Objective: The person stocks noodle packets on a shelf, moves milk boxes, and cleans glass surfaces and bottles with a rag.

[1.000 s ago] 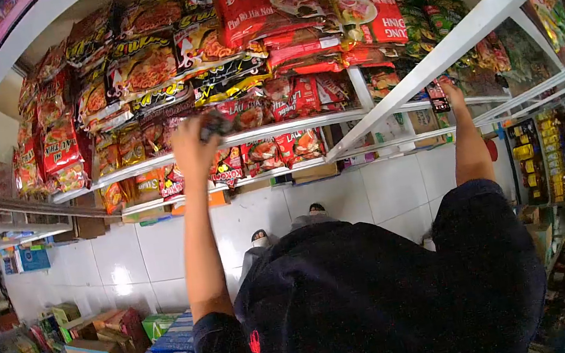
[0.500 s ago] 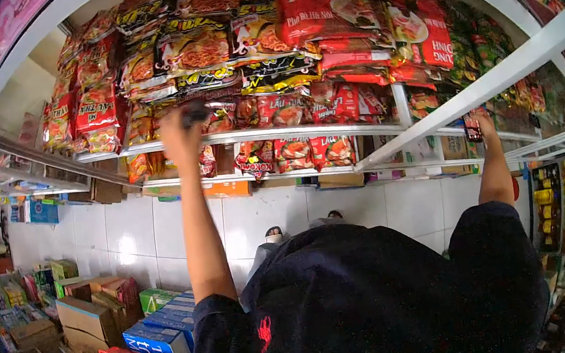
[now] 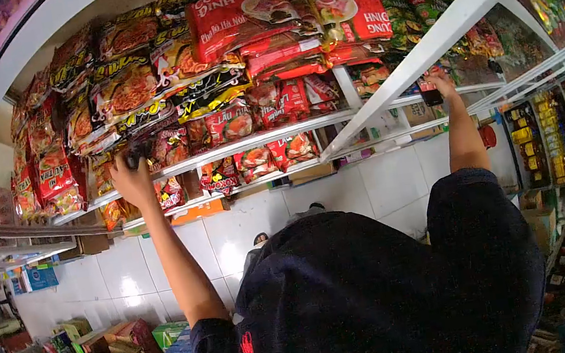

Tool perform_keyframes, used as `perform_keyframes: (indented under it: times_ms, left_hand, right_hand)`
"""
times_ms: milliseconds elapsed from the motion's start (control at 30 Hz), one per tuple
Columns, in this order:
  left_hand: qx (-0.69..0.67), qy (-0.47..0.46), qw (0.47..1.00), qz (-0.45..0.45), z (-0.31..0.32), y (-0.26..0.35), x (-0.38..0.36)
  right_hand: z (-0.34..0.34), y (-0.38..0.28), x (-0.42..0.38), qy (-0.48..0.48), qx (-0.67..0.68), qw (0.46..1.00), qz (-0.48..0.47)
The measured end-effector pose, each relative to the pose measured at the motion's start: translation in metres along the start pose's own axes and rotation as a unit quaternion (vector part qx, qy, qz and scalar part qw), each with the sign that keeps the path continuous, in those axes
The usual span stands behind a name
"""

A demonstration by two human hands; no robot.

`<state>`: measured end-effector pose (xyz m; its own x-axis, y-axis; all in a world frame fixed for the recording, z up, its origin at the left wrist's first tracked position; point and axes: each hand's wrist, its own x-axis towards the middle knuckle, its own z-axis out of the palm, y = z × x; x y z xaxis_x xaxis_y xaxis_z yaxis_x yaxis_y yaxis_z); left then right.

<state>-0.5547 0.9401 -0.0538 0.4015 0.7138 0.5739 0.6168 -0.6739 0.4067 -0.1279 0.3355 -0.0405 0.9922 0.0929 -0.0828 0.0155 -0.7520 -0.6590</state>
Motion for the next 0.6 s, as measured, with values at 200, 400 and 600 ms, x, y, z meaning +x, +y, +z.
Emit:
perform_keyframes:
  times_ms: [200,400,600]
  left_hand:
    - [-0.076,-0.155,0.974,0.144,0.017,0.131,-0.052]
    - [-0.101,-0.009,0.986,0.136,0.018,0.008,-0.02]
    - [-0.037,0.033,0.995,0.088,0.02,0.025,-0.027]
  right_hand:
    - [0.004,0.054,0.04,-0.077,0.267,0.96,0.027]
    - [-0.005,-0.007,-0.021,-0.001,0.176,0.981,0.083]
    - [-0.01,0.017,-0.019,-0.007,0.272,0.961,0.046]
